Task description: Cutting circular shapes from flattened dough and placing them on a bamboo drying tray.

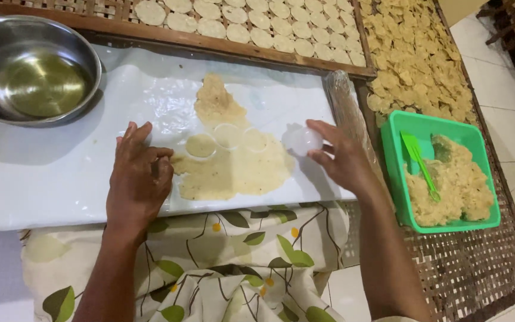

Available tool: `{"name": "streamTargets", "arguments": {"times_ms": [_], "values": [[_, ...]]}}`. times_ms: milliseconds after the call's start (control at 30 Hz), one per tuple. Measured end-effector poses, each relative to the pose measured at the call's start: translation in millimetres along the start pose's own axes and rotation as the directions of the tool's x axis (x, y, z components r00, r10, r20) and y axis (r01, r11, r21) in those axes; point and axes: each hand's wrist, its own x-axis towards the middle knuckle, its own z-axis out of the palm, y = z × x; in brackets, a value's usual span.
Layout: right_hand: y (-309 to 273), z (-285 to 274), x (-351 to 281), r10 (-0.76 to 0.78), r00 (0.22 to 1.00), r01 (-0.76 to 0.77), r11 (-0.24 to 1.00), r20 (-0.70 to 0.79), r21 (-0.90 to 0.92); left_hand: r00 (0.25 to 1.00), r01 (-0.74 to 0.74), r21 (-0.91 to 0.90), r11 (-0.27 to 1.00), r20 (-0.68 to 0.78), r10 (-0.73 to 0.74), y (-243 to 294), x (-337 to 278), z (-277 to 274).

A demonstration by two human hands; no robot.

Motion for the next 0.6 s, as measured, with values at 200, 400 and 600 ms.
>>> {"name": "streamTargets", "arguments": {"times_ms": [200,400,600], "values": [[-49,15,3,-0.049,0.993,0.058,0.996,0.106,-0.075,1.0,0.007,-0.038,0.999,0.001,-0.007,11,1,-9],[-61,20,5,-0.004,0.983,0.021,0.996,0.181,-0.092,1.0,0.02,0.009,1.0,0.013,-0.02,13,2,-10],[-63,22,7,-0.029,0.978,0.056,0.99,0.205,-0.13,0.998,0.044,0.017,0.999,0.041,-0.045,9,2,-7]]}}
